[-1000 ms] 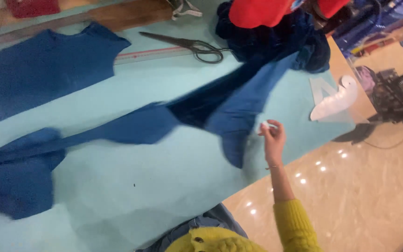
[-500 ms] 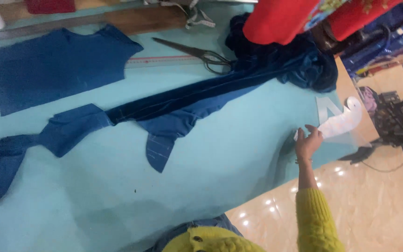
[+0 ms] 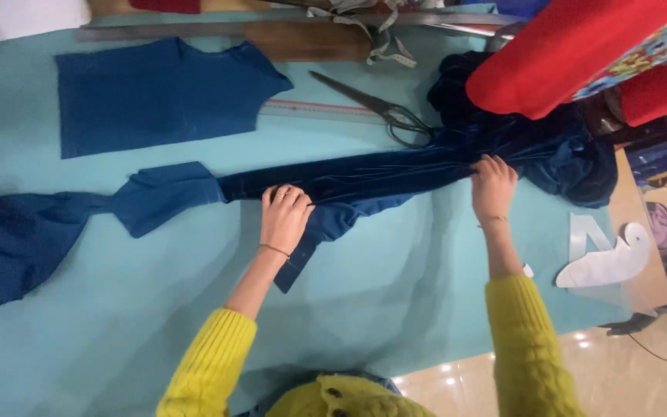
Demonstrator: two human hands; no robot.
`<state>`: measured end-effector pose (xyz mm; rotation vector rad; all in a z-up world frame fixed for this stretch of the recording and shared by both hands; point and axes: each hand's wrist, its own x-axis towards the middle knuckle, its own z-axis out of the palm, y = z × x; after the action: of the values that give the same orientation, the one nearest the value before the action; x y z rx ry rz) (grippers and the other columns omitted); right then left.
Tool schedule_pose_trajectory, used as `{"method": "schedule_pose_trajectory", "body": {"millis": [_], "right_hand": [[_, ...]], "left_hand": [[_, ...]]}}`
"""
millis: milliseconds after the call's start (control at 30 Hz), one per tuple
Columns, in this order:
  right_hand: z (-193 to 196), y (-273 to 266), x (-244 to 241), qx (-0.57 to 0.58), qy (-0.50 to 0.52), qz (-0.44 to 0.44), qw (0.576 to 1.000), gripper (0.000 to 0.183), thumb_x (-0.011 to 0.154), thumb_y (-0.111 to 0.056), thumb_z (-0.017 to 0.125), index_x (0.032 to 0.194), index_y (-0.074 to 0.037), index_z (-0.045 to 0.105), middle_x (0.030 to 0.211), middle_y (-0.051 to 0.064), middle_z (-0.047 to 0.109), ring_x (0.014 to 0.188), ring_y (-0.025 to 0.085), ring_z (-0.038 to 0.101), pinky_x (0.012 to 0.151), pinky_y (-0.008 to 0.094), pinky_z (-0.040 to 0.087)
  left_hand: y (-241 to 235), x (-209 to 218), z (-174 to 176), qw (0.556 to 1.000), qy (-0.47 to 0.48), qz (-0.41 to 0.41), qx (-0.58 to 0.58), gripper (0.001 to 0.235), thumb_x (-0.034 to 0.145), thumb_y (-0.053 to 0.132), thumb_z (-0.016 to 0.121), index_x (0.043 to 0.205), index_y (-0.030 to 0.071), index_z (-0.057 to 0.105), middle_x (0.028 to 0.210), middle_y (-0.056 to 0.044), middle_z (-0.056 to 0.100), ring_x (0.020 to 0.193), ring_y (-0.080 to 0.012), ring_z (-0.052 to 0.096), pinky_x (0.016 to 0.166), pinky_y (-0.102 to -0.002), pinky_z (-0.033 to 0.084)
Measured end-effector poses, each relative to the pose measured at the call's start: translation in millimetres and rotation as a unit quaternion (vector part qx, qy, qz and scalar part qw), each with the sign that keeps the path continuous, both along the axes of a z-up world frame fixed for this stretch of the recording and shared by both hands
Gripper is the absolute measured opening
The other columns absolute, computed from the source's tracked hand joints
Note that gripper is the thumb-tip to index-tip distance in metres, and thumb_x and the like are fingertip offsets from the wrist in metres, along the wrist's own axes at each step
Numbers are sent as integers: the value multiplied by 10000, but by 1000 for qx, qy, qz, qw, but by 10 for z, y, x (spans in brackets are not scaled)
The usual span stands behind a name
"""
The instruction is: Marking, cutting, and folding blue fabric pieces on a large cutting table in a garment factory.
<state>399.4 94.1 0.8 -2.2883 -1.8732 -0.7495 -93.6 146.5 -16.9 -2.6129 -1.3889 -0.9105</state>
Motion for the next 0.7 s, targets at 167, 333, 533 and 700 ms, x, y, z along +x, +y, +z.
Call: {"method": "schedule_pose_trajectory", "body": {"millis": [167,333,533,700], "right_hand": [[651,-735,-401,22,272,108,956,156,1038,-64,689,1187,-111,691,1113,88,722,1151,303,666,1091,441,446],[832,-1741,-605,2,373,100,922,128,1067,-55,613,1150,-112,692,865,109,691,830,365,661,817,446,520],[1290,-2222,-1129,-195,191,215,938,701,642,-585,857,1179,-162,698,1024,35,767,903,235,726,885,396,527],[1150,-2483,-387,-89,100,77,988,867,503,89,523,1293,-189,747,1206,10,770,1085,207,711,849,367,479]], "left_hand": [[-553,-385,522,947,-252,20,-197,109,1038,299,645,1085,202,659,943,-39,756,972,-269,723,923,-432,556],[-1176,-1249,1209,876,-313,40,-364,64,1010,268,673,973,247,721,569,15,657,557,-106,600,618,-326,547],[-1854,-2539,1283,948,14,-90,-305,457,802,598,766,1049,220,694,976,36,771,832,-188,746,746,-378,573],[-2206,-3117,1359,905,106,-4,-411,136,877,388,690,997,329,665,896,121,749,774,-164,719,710,-368,573]]}}
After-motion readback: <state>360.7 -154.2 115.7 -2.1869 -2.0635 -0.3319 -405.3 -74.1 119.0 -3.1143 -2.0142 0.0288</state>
